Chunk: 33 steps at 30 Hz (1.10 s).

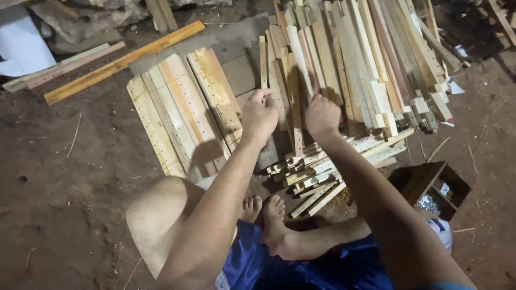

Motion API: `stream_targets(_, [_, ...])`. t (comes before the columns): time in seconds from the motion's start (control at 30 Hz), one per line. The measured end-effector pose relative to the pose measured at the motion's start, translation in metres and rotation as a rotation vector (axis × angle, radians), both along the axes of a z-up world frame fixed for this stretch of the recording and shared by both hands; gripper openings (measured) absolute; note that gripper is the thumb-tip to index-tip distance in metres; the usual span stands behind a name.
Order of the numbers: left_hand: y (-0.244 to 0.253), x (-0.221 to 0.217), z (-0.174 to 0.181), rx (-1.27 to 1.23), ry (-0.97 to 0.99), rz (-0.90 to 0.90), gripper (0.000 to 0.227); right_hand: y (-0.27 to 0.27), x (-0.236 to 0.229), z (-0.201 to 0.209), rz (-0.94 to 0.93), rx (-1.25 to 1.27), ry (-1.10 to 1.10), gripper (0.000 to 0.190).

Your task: The person sits on the floor and sorts through a pile of small wooden slats with pre-drilled holes. They pick up individual pieces, inspect them, and place them into a separate stack. The person handles the wood pieces one at a time, turning them over to check their condition.

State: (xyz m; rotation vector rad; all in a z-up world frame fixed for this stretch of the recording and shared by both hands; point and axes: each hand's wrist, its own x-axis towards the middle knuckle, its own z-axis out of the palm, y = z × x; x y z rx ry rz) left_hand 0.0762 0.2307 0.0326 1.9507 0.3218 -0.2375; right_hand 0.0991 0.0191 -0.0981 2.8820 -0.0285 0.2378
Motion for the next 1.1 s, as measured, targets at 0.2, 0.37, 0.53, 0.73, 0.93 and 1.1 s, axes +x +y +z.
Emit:
stream_targets(0.2, [-0.004, 0.004, -0.002, -0.073, -0.002, 0.069, 0.034, -0.048, 0.008, 0.003, -0.006, 0.055, 0.042, 0.023])
stream_targets(0.37, [-0.016, 0.006, -0.004, -0.142, -0.004, 0.136, 0.035, -0.064, -0.032, -0.010, -0.030, 0.140, 0.091, 0.024])
stream_targets(0.53, [-0.020, 0.005, -0.011, -0.170, 0.008, 0.196, 0.036, -0.021, -0.094, -0.042, -0.041, 0.225, 0.145, 0.026])
stream_targets(0.73, [-0.003, 0.013, -0.023, -0.207, 0.024, 0.258, 0.038, 0.044, -0.117, -0.069, -0.075, 0.338, 0.213, 0.028])
stream_targets(0.93, [0.014, 0.014, -0.028, -0.258, 0.027, 0.325, 0.041, 0.058, -0.083, -0.077, -0.104, 0.438, 0.267, 0.031])
stream_targets(1.1, [0.022, 0.020, -0.031, -0.293, 0.017, 0.401, 0.043, 0.085, -0.066, -0.071, -0.097, 0.516, 0.306, 0.034])
